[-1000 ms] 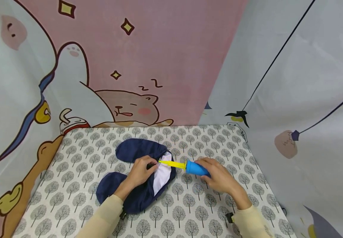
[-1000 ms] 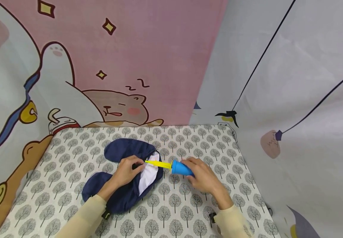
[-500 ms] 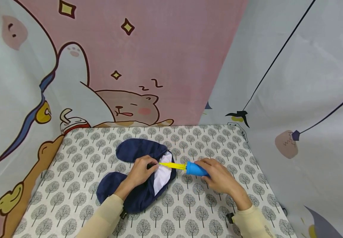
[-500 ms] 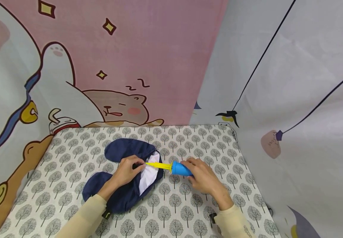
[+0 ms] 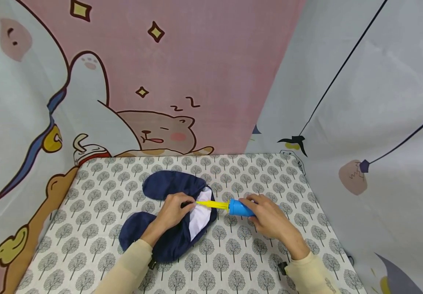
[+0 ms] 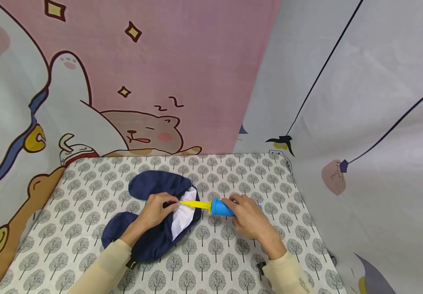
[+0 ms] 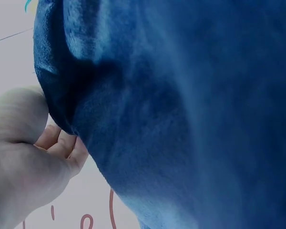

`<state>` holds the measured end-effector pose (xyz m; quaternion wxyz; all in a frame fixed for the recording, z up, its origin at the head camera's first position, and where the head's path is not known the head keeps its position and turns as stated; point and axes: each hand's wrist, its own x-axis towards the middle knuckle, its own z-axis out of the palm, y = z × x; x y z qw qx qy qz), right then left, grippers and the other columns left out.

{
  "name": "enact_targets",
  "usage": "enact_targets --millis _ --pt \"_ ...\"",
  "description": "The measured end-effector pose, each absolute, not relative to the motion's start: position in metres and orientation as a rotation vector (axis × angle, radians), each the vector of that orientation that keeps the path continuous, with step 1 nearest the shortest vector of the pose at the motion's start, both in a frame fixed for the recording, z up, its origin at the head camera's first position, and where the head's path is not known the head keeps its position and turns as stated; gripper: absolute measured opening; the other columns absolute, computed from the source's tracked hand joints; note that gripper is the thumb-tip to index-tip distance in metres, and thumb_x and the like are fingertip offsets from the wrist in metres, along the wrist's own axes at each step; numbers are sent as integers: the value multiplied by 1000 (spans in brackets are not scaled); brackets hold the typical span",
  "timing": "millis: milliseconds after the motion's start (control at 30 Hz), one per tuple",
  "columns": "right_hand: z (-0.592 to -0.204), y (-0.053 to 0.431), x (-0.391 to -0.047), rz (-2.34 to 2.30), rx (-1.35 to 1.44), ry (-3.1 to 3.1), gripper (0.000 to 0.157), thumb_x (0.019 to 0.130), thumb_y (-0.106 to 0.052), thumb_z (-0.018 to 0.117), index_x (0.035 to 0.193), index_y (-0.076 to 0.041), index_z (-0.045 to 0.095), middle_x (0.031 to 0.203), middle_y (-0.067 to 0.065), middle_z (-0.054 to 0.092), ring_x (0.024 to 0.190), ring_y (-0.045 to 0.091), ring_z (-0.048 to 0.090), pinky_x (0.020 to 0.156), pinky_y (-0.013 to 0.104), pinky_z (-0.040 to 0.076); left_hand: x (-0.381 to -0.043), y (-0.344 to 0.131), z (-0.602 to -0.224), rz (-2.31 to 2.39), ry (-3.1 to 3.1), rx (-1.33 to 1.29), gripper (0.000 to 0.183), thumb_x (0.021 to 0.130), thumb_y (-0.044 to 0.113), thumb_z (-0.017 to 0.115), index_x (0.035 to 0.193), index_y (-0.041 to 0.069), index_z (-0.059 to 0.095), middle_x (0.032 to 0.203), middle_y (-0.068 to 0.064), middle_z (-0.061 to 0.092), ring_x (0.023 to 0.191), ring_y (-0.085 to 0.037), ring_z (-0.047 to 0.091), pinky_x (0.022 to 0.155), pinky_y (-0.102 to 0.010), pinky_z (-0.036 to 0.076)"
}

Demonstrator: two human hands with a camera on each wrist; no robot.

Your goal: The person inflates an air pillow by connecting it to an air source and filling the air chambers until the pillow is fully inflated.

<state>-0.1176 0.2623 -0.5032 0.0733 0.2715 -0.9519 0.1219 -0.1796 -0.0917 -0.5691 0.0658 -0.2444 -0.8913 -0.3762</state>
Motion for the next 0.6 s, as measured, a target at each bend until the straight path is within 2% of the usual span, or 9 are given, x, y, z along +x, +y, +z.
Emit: enact_targets --millis 333,600 --pt "-499 258 -117 219 825 -2809 68 83 -1 95 147 -10 74 136 15 76 118 35 72 107 54 62 -180 -87 -569 -1133 -2716 -659 7 98 12 89 105 14 90 101 -3 86 88 -16 76 80 -31 59" --pt "-495 255 -115 79 848 -2788 73 79 -5 100 148 -12 74 135 17 78 115 36 74 107 54 63 -178 -84 -571 -1091 -2696 -666 10 96 8 89 106 10 90 105 -7 87 96 -24 82 84 -40 64"
